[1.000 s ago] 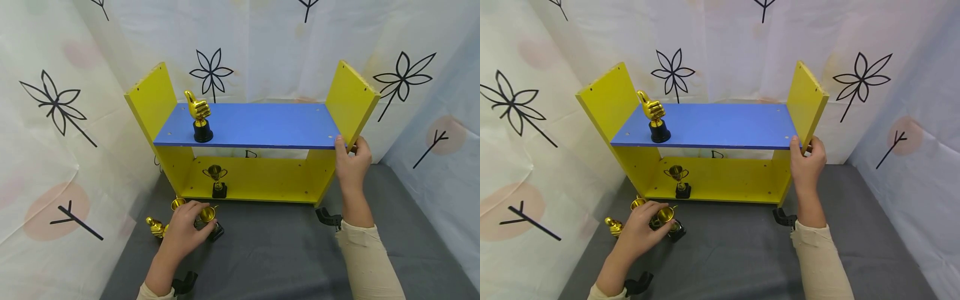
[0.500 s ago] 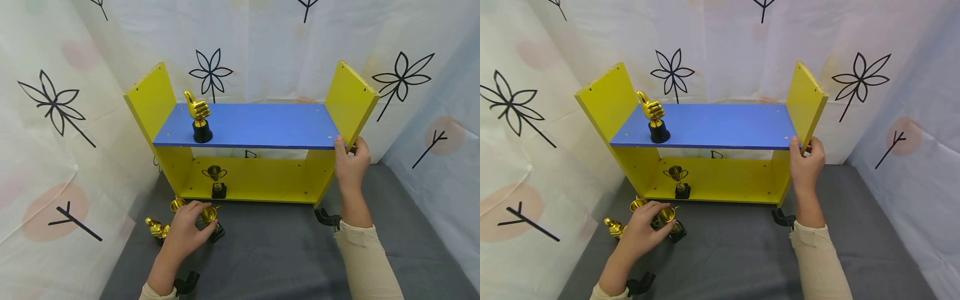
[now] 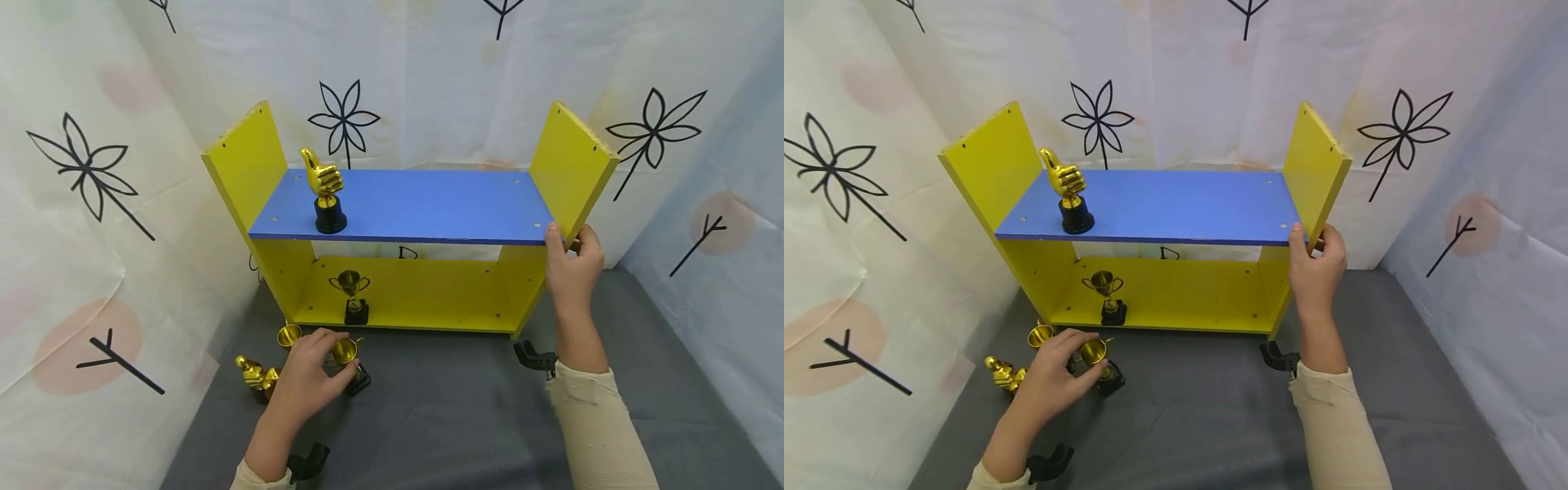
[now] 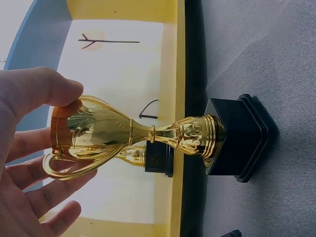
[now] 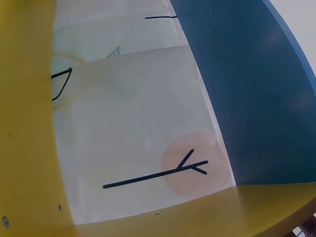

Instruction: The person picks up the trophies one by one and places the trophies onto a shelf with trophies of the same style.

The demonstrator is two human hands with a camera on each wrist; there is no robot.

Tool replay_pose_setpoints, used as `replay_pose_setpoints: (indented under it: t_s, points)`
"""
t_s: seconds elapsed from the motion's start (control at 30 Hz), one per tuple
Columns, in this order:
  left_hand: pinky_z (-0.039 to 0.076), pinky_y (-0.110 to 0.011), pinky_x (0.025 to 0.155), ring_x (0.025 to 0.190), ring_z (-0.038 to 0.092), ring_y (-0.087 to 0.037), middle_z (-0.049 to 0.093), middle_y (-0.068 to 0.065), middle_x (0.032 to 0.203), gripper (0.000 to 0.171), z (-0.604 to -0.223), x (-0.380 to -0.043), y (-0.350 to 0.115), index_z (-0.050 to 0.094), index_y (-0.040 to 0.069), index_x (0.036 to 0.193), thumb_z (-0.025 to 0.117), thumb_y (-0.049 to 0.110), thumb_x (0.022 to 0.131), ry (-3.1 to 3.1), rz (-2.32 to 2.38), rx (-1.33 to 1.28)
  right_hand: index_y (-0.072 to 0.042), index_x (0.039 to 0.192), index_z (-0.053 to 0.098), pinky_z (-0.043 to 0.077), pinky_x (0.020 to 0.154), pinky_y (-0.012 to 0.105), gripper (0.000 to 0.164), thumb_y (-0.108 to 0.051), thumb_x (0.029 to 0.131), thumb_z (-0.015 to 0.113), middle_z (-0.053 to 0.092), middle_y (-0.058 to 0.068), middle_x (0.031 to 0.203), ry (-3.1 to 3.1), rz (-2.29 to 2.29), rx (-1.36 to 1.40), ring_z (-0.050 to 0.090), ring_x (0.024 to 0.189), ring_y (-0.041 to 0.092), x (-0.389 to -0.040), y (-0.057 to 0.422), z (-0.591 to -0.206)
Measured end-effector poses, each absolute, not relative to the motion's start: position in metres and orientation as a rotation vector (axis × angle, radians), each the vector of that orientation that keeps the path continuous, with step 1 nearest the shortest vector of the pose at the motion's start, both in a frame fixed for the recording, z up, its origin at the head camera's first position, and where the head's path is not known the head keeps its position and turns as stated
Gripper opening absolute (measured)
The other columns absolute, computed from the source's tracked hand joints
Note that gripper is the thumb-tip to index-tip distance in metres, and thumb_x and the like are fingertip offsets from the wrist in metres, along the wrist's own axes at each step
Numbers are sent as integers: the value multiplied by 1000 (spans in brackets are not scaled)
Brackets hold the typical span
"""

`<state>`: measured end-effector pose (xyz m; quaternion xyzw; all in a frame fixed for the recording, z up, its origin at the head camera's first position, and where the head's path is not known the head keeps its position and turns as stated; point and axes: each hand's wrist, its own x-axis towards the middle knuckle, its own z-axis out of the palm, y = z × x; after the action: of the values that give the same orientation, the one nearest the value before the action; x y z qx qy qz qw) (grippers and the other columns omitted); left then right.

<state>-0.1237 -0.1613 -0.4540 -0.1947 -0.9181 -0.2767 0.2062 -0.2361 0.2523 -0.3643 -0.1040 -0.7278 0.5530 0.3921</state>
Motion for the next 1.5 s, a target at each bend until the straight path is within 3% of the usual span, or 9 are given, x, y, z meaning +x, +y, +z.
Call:
replay_pose_setpoints:
  t_s: [0.53, 0.97, 1.2, 1.5]
  points:
    - [54, -44, 86, 90, 65, -12, 73, 3, 109, 45, -457, -124, -160, 77, 13, 122, 93, 26, 82, -2580, -769, -524, -4, 124, 72, 42, 75, 23, 37, -33, 101, 68, 59, -22, 99, -1819, 1416, -243, 51, 87, 6, -240, 253, -368]
    - [51, -34, 77, 84, 59, -8, 72, 5, 106, 44, -459, -122, -157, 77, 12, 121, 93, 24, 82, -2570, -822, -566, 2, 126, 69, 41, 76, 25, 40, -30, 102, 66, 58, -22, 100, -1812, 1448, -245, 49, 87, 6, -230, 243, -359]
    - [50, -26, 70, 83, 56, -7, 70, 5, 108, 45, -459, -121, -155, 76, 12, 124, 92, 22, 83, -2595, -868, -545, -3, 124, 71, 42, 74, 23, 37, -33, 102, 66, 58, -22, 100, -1822, 1437, -266, 50, 88, 6, -233, 245, -361]
    - [55, -32, 77, 94, 61, -8, 69, 4, 112, 47, -459, -119, -152, 74, 11, 128, 91, 20, 84, -2648, -892, -480, 3, 119, 69, 40, 77, 26, 36, -28, 101, 65, 57, -23, 95, -1795, 1437, -228, 49, 86, 5, -227, 239, -355]
